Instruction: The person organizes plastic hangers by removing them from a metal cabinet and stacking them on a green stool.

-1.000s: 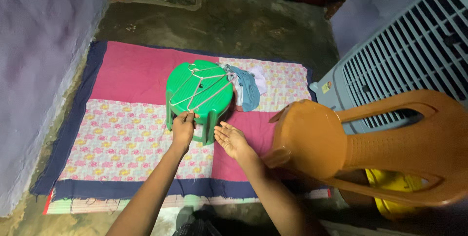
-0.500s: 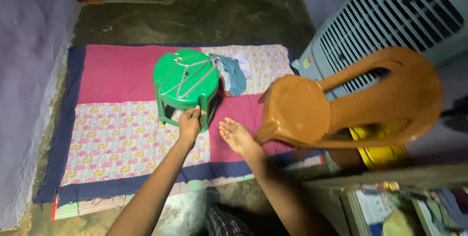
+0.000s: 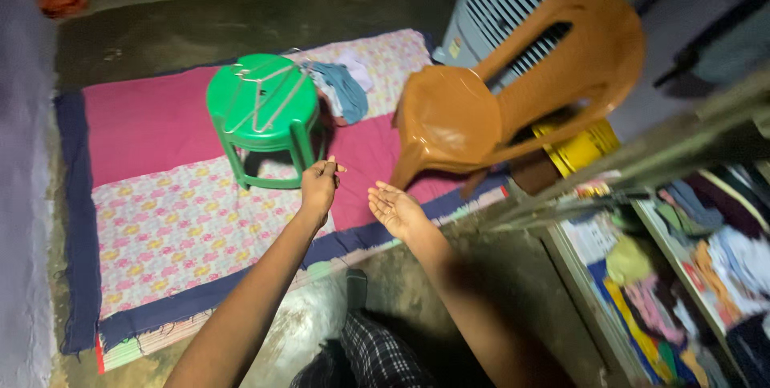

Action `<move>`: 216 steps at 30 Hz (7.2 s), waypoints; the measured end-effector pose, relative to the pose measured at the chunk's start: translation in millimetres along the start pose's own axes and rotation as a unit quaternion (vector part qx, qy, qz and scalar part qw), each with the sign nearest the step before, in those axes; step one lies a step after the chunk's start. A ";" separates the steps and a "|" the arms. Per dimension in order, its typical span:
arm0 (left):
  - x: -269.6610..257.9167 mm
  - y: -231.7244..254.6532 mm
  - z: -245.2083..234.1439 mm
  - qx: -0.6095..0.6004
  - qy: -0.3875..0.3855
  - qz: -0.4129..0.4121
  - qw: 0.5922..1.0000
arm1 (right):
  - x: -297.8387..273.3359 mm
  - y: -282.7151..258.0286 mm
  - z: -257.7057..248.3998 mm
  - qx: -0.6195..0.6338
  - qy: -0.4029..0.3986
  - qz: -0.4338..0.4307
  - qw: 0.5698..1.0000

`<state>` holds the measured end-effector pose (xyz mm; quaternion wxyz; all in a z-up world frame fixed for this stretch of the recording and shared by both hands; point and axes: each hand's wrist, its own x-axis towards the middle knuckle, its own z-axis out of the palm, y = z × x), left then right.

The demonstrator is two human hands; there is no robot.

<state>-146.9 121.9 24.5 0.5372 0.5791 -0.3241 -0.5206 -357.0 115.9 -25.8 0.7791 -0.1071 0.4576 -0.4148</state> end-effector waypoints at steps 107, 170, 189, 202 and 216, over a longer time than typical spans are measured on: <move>-530.5 124.1 1138.0 0.022 -0.684 0.208 0.699 | -700.0 -632.1 -721.2 0.214 0.232 -0.604 0.732; -569.5 402.6 1141.7 -0.279 -0.376 0.481 0.741 | -796.2 -933.7 -560.6 0.136 0.040 -0.723 0.676; -502.8 409.4 1110.6 -0.250 -0.394 0.572 0.675 | -743.8 -927.1 -535.2 0.081 -0.074 -0.706 0.699; -467.2 388.5 1092.4 -0.236 -0.442 0.473 0.725 | -714.4 -875.1 -497.5 0.079 -0.031 -0.713 0.696; -365.0 272.1 1013.4 -0.294 -0.534 0.230 0.759 | -641.0 -762.7 -661.9 0.167 0.100 -0.680 0.707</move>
